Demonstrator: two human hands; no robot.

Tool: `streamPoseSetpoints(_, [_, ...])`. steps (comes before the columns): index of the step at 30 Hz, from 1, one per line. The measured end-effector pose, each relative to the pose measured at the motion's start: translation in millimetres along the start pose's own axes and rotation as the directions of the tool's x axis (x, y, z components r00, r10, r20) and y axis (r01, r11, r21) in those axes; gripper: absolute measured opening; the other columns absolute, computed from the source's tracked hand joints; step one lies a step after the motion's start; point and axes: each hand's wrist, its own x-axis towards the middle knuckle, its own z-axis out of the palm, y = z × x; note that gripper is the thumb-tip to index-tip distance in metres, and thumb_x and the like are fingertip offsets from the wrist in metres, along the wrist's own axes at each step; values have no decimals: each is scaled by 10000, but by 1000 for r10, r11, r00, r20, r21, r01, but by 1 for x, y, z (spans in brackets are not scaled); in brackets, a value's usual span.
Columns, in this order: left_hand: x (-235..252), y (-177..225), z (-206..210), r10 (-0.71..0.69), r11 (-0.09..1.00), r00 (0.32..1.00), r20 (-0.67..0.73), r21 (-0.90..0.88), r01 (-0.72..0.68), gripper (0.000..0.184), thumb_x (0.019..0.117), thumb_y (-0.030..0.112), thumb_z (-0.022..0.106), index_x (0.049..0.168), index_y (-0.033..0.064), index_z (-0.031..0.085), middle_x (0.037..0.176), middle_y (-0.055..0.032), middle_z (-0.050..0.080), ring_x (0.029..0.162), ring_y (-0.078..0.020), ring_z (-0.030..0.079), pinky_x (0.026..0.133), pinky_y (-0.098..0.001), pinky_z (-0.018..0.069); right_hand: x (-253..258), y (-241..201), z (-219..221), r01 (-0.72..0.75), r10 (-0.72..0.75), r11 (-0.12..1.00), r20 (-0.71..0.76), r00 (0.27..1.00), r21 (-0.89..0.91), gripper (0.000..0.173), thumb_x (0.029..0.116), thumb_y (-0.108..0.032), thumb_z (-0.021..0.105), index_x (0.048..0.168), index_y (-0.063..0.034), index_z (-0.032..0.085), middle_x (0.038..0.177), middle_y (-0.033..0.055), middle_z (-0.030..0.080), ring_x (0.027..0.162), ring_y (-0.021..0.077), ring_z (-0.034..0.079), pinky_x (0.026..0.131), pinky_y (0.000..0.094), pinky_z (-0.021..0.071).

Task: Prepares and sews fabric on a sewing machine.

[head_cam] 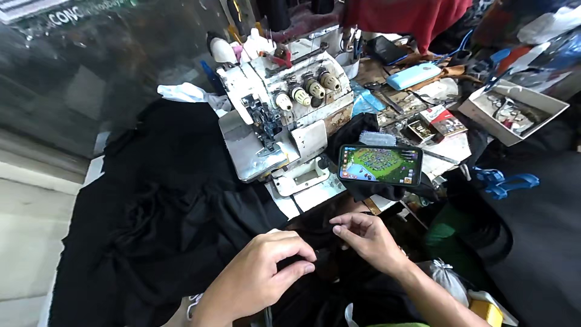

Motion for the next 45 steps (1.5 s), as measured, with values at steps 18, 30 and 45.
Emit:
streamPoseSetpoints(18, [0,-4,4,-9,1000,1000,2,-25,9,144,1008,297,667,1046,188,753,1014,85,728,984,-45,679,884,-272,584,3,-9,3,118,-114,967,31,993,-227,387,984,-97,657,1347,-230,665,1166,-47,753,959,115,740,837,303,641])
streamPoseSetpoints(30, [10,-8,17,-57,994,998,8,-91,57,154,1012,257,661,1044,137,752,1234,34,705,1036,-79,696,892,-271,614,-1,-31,8,28,-30,999,56,998,32,316,1015,-212,669,1325,-155,686,951,94,759,769,226,731,694,366,641])
streamPoseSetpoints(45, [5,8,7,-38,996,995,-92,-85,31,130,988,237,689,1010,134,764,1371,-26,651,1184,-143,665,985,-307,597,-2,-36,8,45,-43,999,81,996,-19,531,973,-106,695,1471,-242,574,1059,57,757,859,217,742,795,364,648])
